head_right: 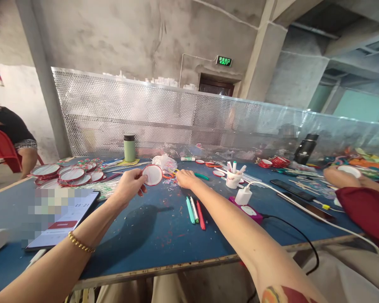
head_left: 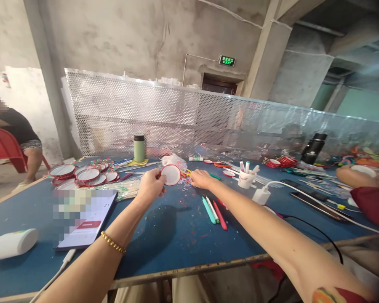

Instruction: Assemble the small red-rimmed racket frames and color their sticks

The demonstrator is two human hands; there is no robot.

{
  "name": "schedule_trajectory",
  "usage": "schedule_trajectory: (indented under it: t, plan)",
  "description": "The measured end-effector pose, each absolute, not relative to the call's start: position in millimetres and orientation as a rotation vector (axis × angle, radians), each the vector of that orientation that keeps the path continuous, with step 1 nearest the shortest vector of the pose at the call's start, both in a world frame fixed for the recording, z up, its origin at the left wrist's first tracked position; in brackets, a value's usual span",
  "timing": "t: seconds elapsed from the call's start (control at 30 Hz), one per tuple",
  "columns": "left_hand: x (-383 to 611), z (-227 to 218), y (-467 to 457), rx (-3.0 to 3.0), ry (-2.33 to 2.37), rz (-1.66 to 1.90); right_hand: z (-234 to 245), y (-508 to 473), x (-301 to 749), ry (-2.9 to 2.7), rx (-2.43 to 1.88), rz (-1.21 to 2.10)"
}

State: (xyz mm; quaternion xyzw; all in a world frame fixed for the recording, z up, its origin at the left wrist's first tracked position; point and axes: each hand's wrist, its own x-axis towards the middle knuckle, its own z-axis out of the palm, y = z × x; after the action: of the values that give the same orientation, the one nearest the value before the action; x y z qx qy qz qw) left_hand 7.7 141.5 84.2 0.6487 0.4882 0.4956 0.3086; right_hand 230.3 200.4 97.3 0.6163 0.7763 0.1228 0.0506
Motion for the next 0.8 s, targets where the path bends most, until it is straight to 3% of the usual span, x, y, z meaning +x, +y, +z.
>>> schedule_trajectory:
  t: [0.2, 0.43, 0.47, 0.57, 0.63, 0.8]
  plan:
    - [7, 84, 143, 1.727, 1.282, 1.306, 86, 205, 225, 2.396, 1.911, 0.367]
    - [9, 85, 139, 1.62, 1.138, 1.291, 124, 189, 232, 2.704, 2.018, 0.151]
    - [9, 86, 136, 1.575, 1.094, 1.274, 130, 181, 231, 2.793, 2.033, 0.067]
    - [12, 91, 127, 1.452, 0.975, 1.196, 139, 149, 223, 3.251, 2.03, -0.797]
    - [16, 94, 120, 1.443, 0.931, 1.155, 137, 129, 217, 3.379, 1.965, -1.171]
    - [21, 96, 107, 1.549, 0.813, 1.013, 117, 110, 208, 3.363, 2.145, -1.336]
